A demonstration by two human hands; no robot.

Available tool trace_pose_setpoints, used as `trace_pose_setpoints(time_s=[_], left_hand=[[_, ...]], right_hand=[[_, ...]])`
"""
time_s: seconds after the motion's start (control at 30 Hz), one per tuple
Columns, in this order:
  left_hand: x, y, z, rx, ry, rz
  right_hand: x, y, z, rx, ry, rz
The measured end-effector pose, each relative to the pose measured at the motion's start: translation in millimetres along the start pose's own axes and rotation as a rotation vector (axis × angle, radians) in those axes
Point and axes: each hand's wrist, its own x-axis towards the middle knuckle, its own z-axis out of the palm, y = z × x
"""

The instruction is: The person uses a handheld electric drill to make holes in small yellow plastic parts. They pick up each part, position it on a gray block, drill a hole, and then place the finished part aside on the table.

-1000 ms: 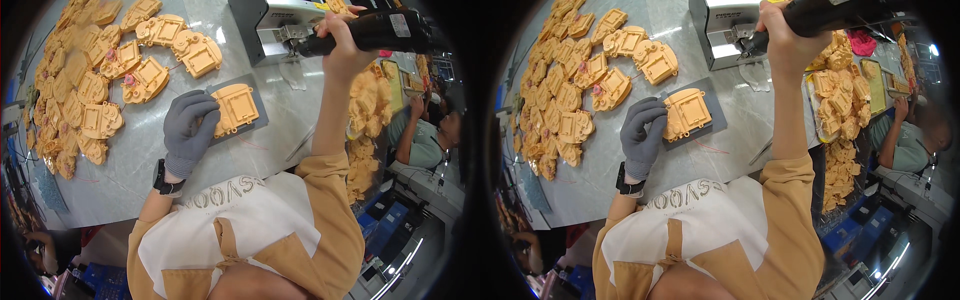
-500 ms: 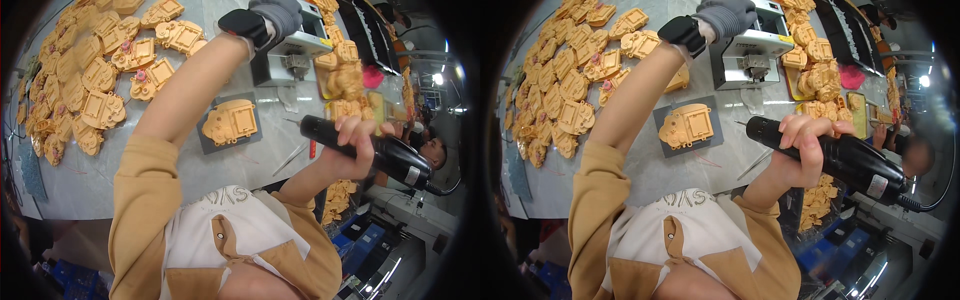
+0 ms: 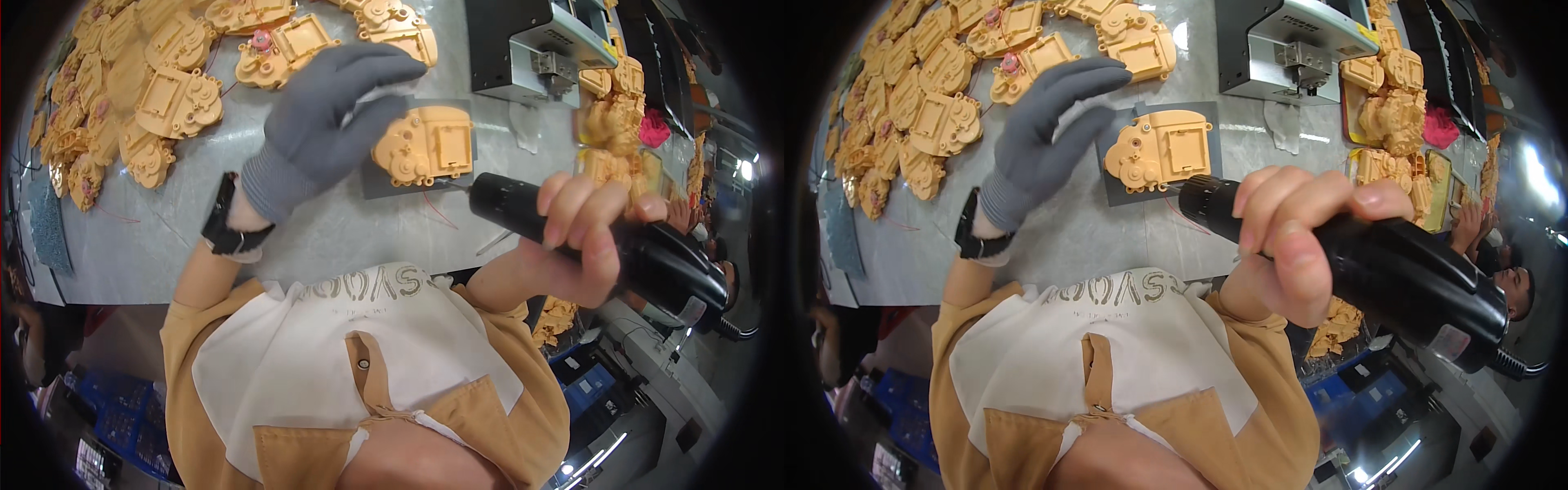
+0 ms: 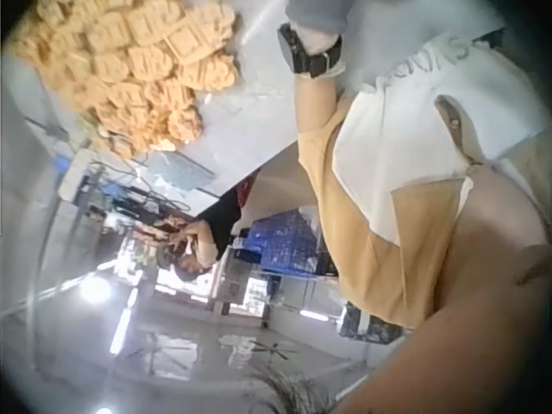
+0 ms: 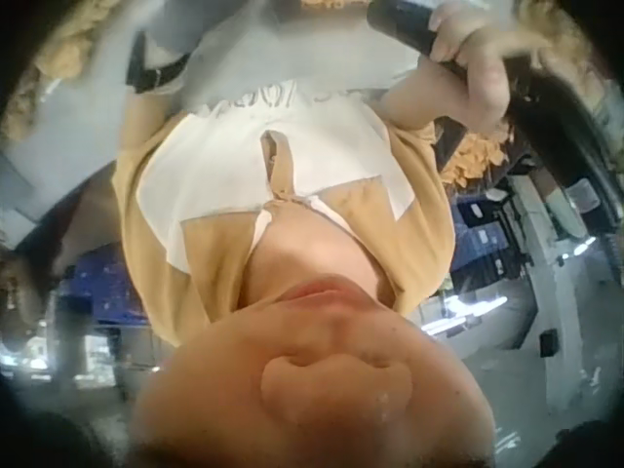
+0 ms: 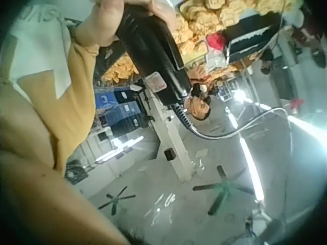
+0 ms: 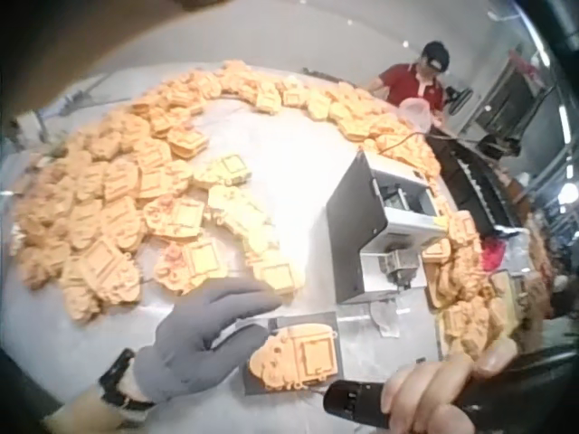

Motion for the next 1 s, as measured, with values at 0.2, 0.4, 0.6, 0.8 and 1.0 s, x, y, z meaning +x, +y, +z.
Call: trace_pose_setpoints(time_s=[0.2, 0.4, 0.6, 0.8, 1.0], left_hand=[[-47.8, 7.8, 29.3, 0.142, -0.140, -0.114], [-56.0, -9.0, 41.1, 0.172, -0.121, -0.058], [-55.5, -10.3, 40.4, 0.152, -0.090, -0.052], [-59.2, -11.4, 40.1, 0.131, -0.098, -0.088], [-60.4, -11.1, 42.1, 0.119, -0.077, -0.081]], right_hand=[[-10.1, 14.4, 15.4, -0.056, -0.045, 0.058], [-14.0, 24.1, 30.4, -0.128, 0.006, 0.048], [-8.3, 27.7, 35.3, -0.269, -0.125, 0.126], [-5.0, 36.0, 43.0, -0.348, -0.192, 0.150], [-7.2, 38.1, 50.4, -0.339, -0.063, 0.183]])
